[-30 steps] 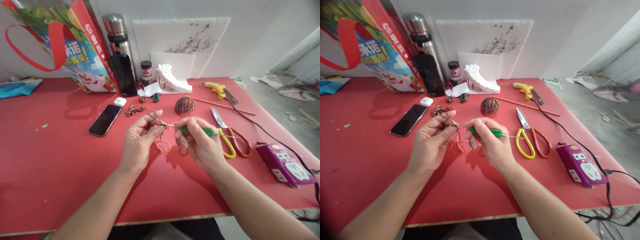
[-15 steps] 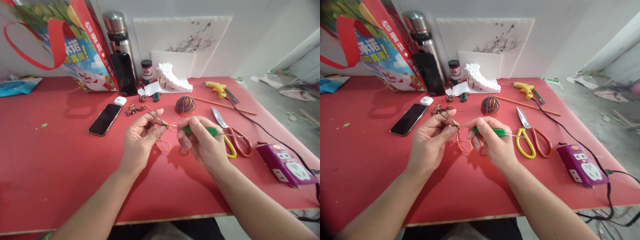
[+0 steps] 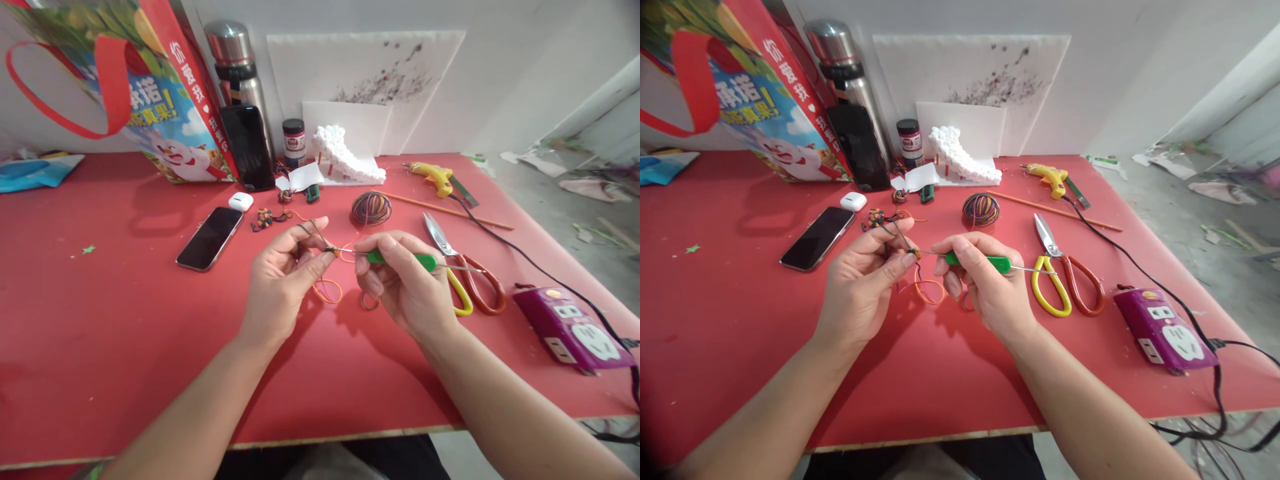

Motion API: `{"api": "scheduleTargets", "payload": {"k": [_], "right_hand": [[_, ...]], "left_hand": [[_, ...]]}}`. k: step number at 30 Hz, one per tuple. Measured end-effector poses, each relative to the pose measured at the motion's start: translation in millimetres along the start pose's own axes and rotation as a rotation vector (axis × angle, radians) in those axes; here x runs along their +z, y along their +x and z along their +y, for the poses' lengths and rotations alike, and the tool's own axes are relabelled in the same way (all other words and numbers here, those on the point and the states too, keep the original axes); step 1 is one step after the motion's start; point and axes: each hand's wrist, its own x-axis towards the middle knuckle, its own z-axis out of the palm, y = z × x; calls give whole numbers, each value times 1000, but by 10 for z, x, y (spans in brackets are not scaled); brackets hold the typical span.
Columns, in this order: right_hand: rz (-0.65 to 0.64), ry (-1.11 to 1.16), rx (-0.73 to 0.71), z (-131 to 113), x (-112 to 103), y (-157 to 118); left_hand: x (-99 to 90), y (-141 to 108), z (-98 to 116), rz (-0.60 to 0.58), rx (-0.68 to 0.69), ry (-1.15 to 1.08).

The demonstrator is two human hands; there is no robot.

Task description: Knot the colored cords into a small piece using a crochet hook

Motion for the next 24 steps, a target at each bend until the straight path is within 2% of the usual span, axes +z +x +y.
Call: {"api": "scheduleTargets", "payload": {"k": [10,24], "right_hand": [[-50,45,0,25,9,-20],[-33,0,-23,47,20,-30]], "left_hand": [[-7,8,9,-20,-34,-3],[78,9,27,-15,-160,-144]]}}
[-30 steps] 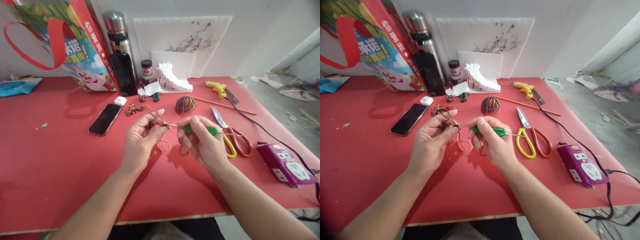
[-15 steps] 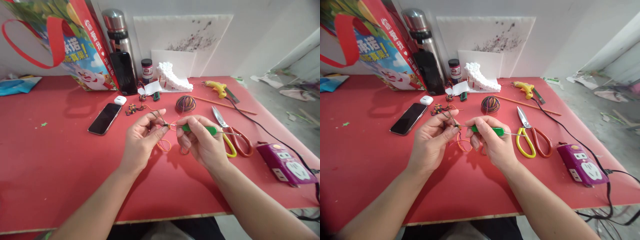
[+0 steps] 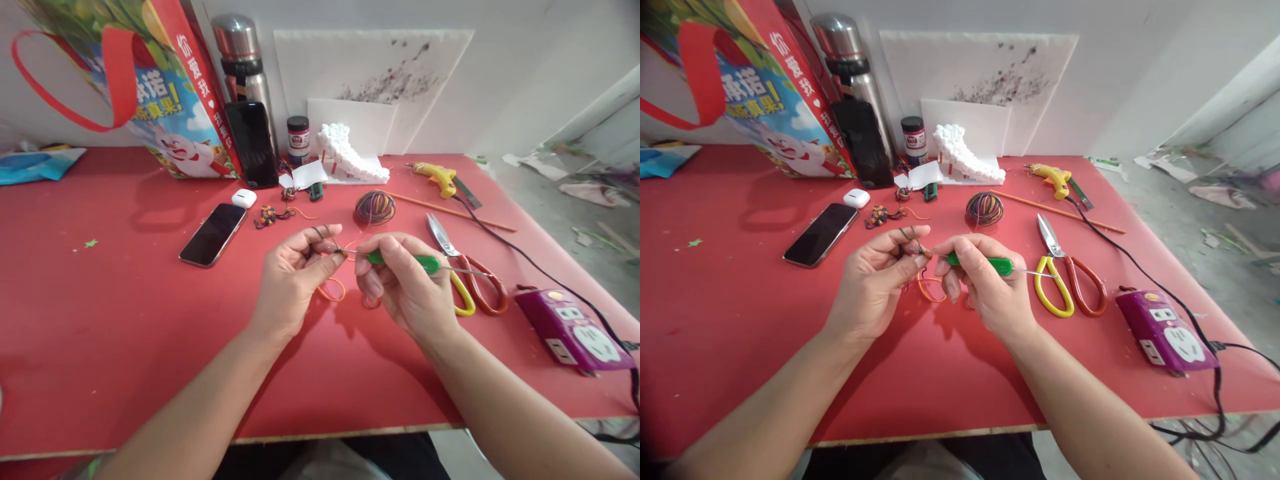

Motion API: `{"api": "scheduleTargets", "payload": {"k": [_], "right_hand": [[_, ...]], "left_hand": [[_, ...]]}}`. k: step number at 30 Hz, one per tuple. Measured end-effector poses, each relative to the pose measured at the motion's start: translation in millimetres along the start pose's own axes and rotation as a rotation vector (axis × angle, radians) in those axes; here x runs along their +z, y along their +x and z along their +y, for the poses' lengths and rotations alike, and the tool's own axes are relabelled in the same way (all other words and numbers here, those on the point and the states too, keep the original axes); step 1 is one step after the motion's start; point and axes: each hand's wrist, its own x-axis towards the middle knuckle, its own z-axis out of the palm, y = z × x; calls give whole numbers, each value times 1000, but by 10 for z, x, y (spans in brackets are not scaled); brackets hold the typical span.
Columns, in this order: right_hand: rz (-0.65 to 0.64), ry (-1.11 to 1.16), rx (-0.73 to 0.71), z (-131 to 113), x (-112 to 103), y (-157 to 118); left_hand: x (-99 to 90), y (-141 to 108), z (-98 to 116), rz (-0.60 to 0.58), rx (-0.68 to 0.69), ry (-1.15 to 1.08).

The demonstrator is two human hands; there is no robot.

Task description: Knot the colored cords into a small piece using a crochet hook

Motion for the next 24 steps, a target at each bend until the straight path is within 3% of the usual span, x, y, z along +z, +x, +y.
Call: {"api": "scheduleTargets", "payload": {"k": [9,18,24], "right_hand": [[-23,40,54,-9,45,11],[-142,61,70,-14,-58,31],[-59,27,59,-10,-6,34]], "left_hand": [[-14,-14,-12,-25,-6,-69],[-20,20,10,-49,-146,-125],[-27,-11,-1,-73,-66,-63]]}}
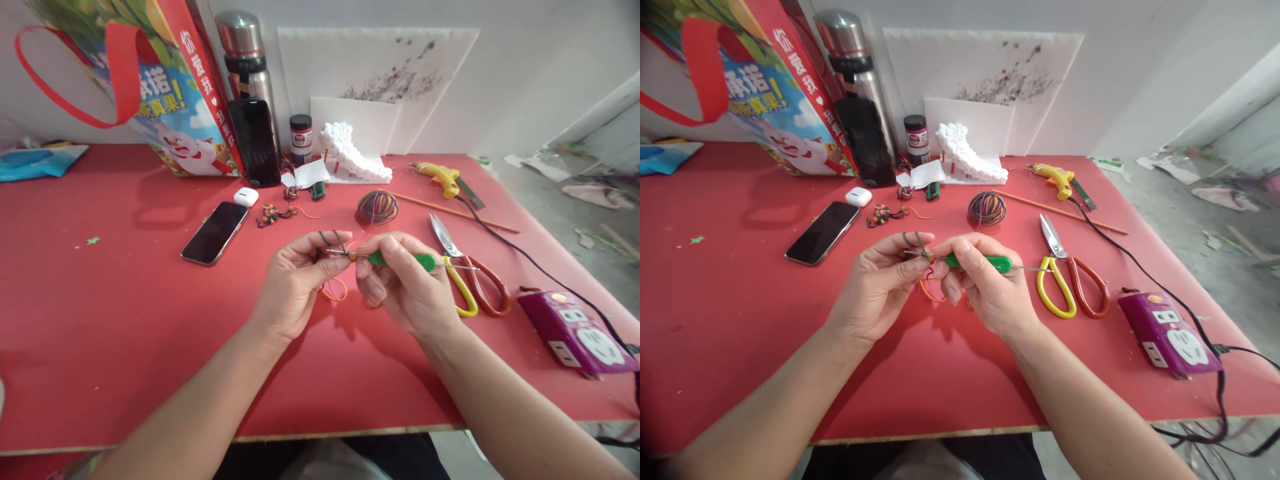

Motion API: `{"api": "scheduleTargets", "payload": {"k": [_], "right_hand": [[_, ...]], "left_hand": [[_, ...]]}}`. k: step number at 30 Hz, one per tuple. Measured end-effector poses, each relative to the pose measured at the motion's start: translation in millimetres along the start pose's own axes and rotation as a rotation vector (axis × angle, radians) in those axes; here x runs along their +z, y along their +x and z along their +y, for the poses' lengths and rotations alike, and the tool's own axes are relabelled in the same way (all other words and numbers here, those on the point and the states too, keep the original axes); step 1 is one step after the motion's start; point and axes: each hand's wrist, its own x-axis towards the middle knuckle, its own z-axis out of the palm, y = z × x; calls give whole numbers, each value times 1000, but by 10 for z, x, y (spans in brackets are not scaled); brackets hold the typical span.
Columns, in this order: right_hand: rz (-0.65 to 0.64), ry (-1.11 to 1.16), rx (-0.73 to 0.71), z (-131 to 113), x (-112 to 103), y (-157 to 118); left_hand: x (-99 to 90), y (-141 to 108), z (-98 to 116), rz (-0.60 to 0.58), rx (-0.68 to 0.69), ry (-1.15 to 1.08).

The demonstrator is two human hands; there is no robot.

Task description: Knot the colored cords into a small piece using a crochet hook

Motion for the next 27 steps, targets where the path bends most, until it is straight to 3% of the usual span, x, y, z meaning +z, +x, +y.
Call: {"api": "scheduleTargets", "payload": {"k": [6,27], "right_hand": [[49,9,-12,-21,14,-9],[91,-139,-87,-7,-53,-52]], "left_hand": [[12,-17,12,30,80,36],[7,36,42,111,141,19]]}}
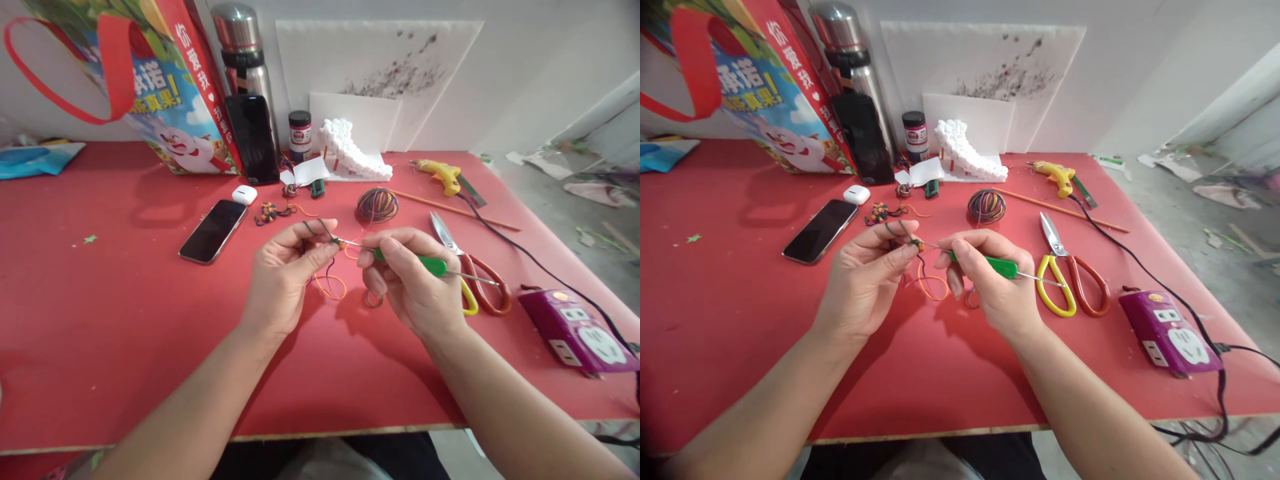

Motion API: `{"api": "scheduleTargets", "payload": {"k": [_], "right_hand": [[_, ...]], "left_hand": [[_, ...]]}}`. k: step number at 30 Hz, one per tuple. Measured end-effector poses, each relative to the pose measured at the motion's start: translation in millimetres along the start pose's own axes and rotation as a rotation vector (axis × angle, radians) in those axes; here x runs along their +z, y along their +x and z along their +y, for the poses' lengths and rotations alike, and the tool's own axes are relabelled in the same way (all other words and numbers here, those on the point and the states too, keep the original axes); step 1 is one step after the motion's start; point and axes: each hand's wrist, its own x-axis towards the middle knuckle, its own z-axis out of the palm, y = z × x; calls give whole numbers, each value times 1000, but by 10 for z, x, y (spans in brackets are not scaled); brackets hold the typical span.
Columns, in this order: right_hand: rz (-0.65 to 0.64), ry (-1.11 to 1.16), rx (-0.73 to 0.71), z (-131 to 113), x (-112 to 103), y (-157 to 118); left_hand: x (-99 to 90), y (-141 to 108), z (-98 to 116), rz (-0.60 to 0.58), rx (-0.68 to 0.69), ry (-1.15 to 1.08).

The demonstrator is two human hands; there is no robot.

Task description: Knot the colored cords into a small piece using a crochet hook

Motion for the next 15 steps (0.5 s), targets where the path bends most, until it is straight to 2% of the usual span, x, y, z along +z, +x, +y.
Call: {"api": "scheduleTargets", "payload": {"k": [9,15], "right_hand": [[-16,-26,-45,8,-26,-3],[-8,1,-39,-10,-13,9]], "left_hand": [[-16,-4,-11,19,60,67],[-24,-8,-16,7,51,66]]}}
